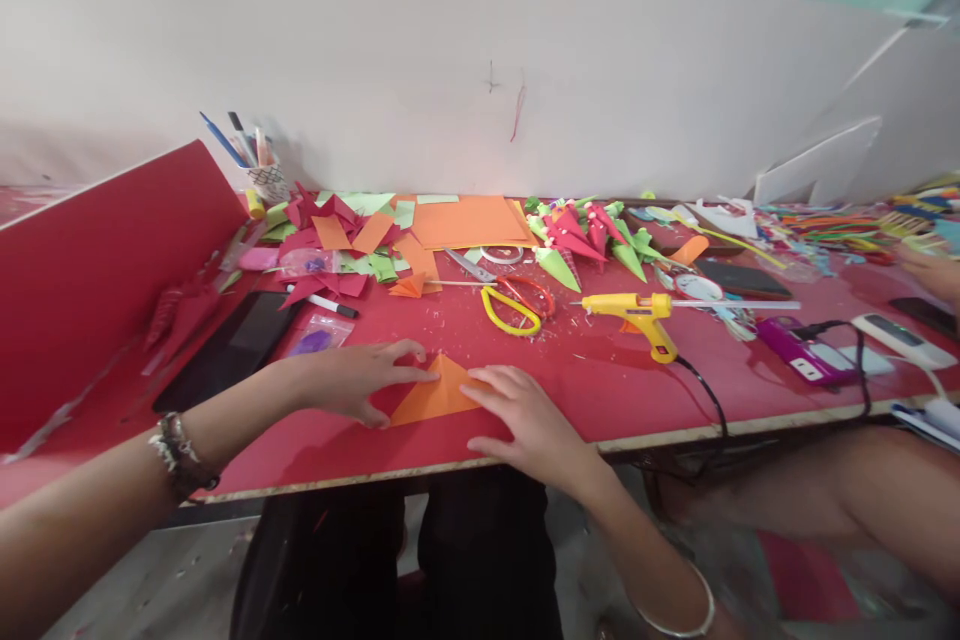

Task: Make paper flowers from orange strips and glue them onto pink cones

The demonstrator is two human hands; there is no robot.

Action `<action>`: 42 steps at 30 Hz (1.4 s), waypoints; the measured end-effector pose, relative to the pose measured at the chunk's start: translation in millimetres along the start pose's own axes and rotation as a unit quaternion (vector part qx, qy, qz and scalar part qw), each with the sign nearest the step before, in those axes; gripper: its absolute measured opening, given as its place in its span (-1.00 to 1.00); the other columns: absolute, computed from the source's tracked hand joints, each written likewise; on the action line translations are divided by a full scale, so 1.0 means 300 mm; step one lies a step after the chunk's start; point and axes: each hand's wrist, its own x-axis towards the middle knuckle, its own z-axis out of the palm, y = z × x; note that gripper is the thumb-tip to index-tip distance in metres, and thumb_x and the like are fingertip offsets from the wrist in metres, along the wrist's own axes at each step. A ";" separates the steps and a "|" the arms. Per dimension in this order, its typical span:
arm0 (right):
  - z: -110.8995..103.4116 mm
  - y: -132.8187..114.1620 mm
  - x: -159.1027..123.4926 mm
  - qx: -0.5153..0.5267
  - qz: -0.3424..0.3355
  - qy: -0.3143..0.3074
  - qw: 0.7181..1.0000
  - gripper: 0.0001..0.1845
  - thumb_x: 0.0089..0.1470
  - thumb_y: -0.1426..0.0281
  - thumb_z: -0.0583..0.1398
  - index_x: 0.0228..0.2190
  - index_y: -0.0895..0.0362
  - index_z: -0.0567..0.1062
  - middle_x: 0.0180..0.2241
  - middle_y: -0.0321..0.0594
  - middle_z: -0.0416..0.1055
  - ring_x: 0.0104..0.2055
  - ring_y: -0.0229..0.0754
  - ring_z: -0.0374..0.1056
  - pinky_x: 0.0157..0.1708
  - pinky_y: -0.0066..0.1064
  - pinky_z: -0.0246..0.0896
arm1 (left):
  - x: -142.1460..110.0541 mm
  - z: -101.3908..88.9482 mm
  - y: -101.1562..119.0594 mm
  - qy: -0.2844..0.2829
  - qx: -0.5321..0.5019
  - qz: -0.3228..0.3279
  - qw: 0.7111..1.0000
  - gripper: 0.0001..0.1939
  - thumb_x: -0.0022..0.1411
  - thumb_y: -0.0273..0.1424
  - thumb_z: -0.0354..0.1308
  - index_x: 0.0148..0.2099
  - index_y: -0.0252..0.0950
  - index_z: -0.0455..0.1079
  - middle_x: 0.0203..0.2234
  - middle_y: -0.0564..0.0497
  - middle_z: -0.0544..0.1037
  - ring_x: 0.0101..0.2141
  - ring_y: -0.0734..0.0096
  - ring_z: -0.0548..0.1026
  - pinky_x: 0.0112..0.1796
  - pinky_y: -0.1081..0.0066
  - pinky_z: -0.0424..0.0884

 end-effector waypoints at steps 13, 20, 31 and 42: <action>0.058 -0.111 -0.058 -0.051 -0.081 0.066 0.993 -0.80 0.11 0.46 -0.02 -0.37 0.12 0.40 -0.46 -0.31 0.37 -0.35 -0.30 0.23 -0.06 -0.35 0.02 | -0.019 0.137 0.259 0.164 0.113 0.012 0.980 -0.72 0.12 -0.27 0.05 -0.12 -0.23 0.28 -0.25 0.01 0.46 -0.27 0.32 0.40 -0.25 0.36 0.25; -0.051 -0.123 0.045 0.048 -0.049 0.049 0.996 -0.67 0.14 0.34 -0.05 -0.61 0.15 0.27 -0.61 -0.32 0.25 -0.53 -0.34 0.12 -0.46 -0.49 0.00 | -0.022 0.073 0.258 0.336 0.235 0.054 0.911 -0.76 0.22 -0.43 -0.14 -0.49 -0.29 0.22 -0.65 0.09 0.34 -0.63 0.45 0.26 -0.55 0.39 0.06; -0.145 -0.090 0.121 0.222 0.009 -0.051 0.974 -0.65 0.14 0.32 -0.05 -0.62 0.16 0.25 -0.65 -0.38 0.26 -0.56 -0.41 0.16 -0.52 -0.56 -0.07 | -0.075 0.038 0.139 0.387 0.294 0.043 0.873 -0.77 0.18 -0.48 -0.10 -0.54 -0.29 0.14 -0.73 0.15 0.25 -0.69 0.53 0.13 -0.56 0.42 -0.03; -0.183 -0.040 0.133 0.224 0.051 -0.055 0.972 -0.64 0.12 0.31 -0.06 -0.65 0.17 0.24 -0.64 -0.37 0.23 -0.56 -0.39 0.15 -0.53 -0.55 -0.06 | -0.118 -0.004 0.027 0.461 0.263 -0.105 0.841 -0.76 0.15 -0.47 -0.08 -0.55 -0.29 0.26 -0.75 0.13 0.31 -0.66 0.55 0.24 -0.52 0.49 0.12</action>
